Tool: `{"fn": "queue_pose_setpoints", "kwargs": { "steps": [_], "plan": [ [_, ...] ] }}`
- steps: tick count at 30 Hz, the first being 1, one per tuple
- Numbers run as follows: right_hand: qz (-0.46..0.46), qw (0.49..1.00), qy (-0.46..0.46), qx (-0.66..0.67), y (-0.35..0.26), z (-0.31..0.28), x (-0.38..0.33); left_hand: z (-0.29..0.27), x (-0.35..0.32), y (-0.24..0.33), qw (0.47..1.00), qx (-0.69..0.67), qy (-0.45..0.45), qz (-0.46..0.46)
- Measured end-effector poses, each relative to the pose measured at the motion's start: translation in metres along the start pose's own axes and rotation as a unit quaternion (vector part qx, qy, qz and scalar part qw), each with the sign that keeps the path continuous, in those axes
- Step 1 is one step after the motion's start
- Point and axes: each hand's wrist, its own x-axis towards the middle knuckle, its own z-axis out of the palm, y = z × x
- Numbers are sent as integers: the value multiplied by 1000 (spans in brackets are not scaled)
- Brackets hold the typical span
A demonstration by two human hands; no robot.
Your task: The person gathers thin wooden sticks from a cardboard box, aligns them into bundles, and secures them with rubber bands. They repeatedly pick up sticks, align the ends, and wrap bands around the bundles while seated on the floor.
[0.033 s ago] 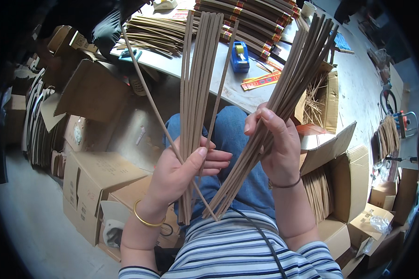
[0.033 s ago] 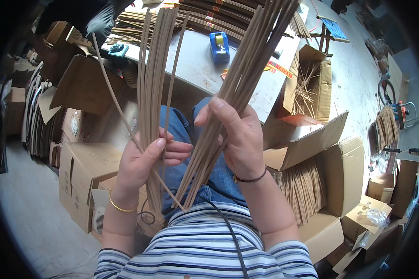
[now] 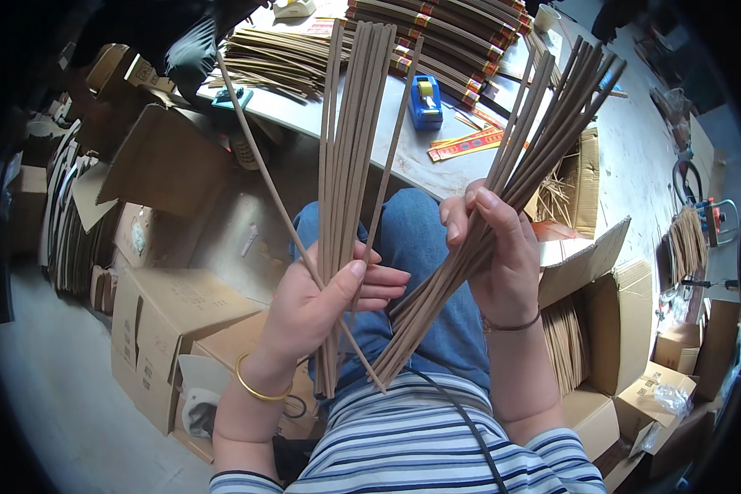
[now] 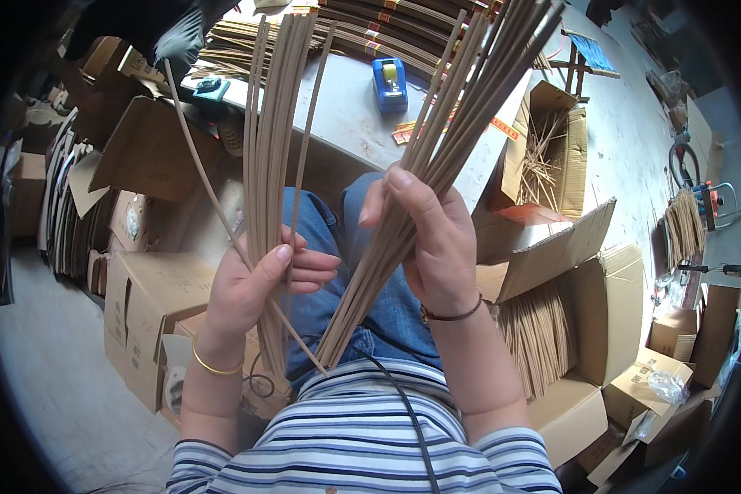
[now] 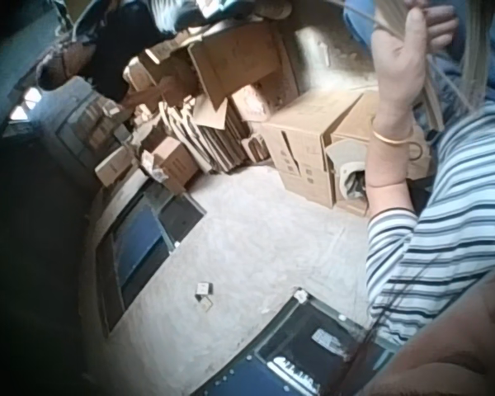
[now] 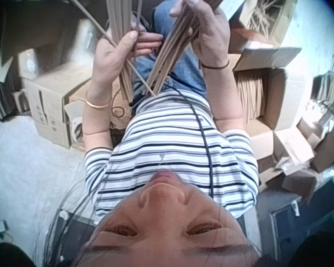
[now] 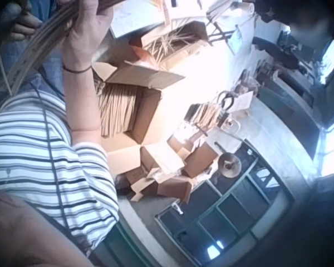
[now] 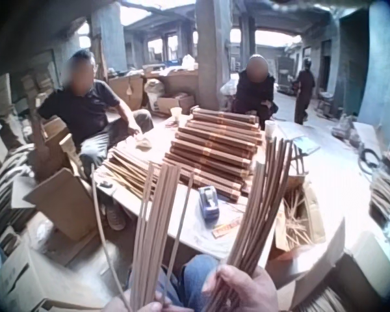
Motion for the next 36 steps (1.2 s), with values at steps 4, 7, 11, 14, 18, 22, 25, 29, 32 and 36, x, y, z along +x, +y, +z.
{"fn": "queue_pose_setpoints", "kwargs": {
  "steps": [4,7,11,14,18,22,25,29,32,36],
  "plan": [
    [-31,999,-11,17,1,3,8,-2,2,6,999,-4,-38,-6],
    [39,999,-28,25,0,17,7,0,4,9,997,-21,-68,-13],
    [68,998,0,-4,6,26,7,3,8,8,998,-21,-61,-21],
    [20,999,17,-36,-12,16,8,7,8,7,999,-12,-34,9],
    [-171,962,132,-165,-110,-36,17,-1,8,7,998,-37,-53,22],
    [-257,866,269,-333,-189,-104,35,-3,9,14,990,-73,-119,0],
    [-235,940,142,-202,-162,-87,22,-6,13,8,984,-75,-158,19],
    [-39,994,0,-104,-57,-5,13,4,12,9,991,-39,-128,-10],
    [-22,996,-27,-86,-10,17,18,7,9,12,993,20,-115,-6],
    [43,999,-24,2,-6,32,14,5,4,11,994,31,-103,-18]
  ]
}}
